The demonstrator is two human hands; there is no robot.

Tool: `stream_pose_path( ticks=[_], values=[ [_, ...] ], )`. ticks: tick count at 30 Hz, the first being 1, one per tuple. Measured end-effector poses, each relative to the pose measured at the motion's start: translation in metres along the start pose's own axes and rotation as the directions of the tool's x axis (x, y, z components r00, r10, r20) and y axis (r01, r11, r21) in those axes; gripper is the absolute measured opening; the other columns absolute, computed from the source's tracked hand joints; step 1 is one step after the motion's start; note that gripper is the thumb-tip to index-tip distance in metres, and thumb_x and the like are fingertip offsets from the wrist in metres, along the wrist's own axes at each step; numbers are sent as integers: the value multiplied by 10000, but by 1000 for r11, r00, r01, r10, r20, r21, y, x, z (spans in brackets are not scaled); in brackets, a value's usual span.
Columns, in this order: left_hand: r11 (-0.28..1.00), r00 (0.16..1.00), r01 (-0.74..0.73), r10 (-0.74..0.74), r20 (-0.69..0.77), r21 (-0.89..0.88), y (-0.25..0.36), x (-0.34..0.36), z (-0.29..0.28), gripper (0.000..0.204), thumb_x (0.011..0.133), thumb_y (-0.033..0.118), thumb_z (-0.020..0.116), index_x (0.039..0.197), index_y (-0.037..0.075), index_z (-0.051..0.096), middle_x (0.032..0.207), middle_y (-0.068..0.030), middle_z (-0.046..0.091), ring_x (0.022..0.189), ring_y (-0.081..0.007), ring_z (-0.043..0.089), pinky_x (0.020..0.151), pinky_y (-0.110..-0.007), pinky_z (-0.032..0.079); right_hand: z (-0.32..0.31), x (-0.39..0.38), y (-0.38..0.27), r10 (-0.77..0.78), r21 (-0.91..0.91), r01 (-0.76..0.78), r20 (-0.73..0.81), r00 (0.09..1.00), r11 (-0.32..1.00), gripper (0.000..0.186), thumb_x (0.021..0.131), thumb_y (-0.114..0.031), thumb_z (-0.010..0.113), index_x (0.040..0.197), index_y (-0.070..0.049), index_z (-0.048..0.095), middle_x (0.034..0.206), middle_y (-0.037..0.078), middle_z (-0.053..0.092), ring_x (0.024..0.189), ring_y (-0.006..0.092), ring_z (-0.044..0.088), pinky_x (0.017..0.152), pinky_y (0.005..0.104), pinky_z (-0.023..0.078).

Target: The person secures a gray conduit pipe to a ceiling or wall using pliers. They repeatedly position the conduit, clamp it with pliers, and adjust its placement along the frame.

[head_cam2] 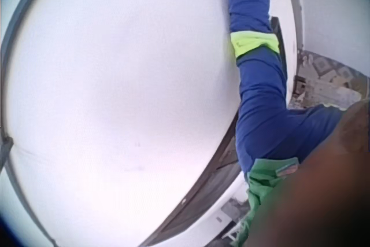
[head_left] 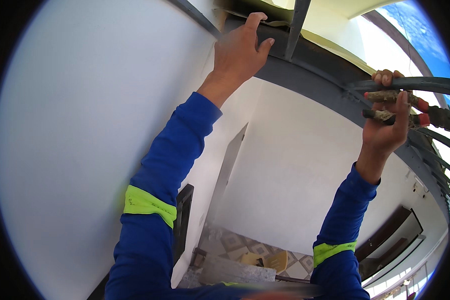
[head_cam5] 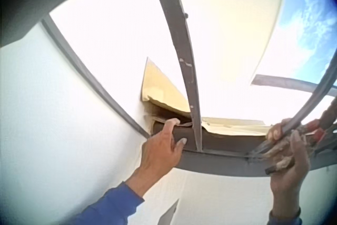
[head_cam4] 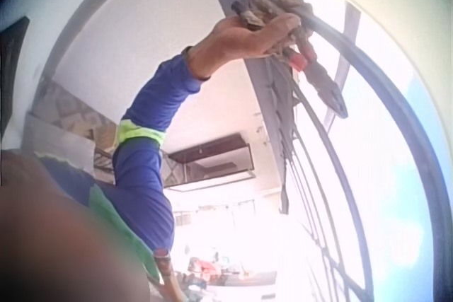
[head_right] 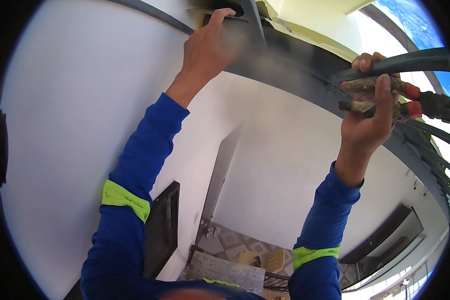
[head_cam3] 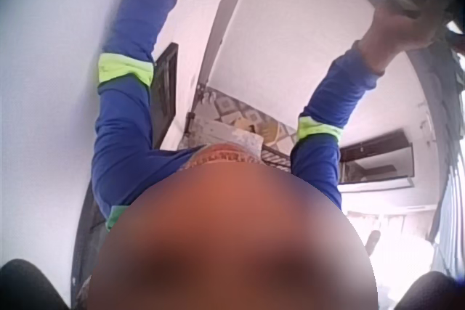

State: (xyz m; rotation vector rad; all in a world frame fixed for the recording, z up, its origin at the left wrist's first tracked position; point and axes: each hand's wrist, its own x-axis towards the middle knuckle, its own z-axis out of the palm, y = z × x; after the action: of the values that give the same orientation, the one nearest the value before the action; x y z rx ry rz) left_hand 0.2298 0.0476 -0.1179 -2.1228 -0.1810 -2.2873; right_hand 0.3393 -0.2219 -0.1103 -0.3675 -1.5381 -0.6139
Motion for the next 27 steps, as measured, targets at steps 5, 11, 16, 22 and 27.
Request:
stream_pose_path(
  ticks=[5,11,16,22,27],
  values=[
    [848,804,-299,471,-363,438,-10,32,-24,569,926,426,748,1284,20,572,1169,-145,573,1247,-253,527,1101,-440,403,3,-1,0,-31,-16,32,27,999,999,346,986,-183,554,1230,61,587,1017,125,616,1047,228,570,1005,390,448],
    [843,903,-272,391,-179,465,-13,42,-15,660,725,504,877,1234,147,657,1227,7,639,1239,-193,563,917,-437,382,8,-2,-1,-20,-83,15,-58,998,996,318,992,-199,545,1181,51,598,1000,123,610,1027,226,556,955,372,446],
    [838,906,-269,388,-171,476,-17,39,-9,646,717,484,891,1227,162,659,1238,29,625,1253,-176,543,896,-426,356,8,-1,1,-34,-35,29,-148,988,999,223,965,-187,619,1110,-20,648,952,81,651,936,144,593,707,247,458],
    [807,936,-262,346,-64,529,-17,40,-17,664,767,519,847,1283,147,657,1318,2,618,1279,-196,535,945,-419,368,12,-6,1,-58,-92,46,-124,991,995,234,976,-153,636,1177,-33,634,1029,64,661,1011,130,599,789,258,459],
    [846,955,-296,252,155,445,-3,53,-50,695,812,415,852,1412,185,587,1398,-46,616,1394,-245,492,1164,-440,311,14,-8,-4,61,-92,-76,-150,987,993,234,966,-173,615,1160,-42,620,974,62,641,974,155,572,740,284,461]
  ],
)
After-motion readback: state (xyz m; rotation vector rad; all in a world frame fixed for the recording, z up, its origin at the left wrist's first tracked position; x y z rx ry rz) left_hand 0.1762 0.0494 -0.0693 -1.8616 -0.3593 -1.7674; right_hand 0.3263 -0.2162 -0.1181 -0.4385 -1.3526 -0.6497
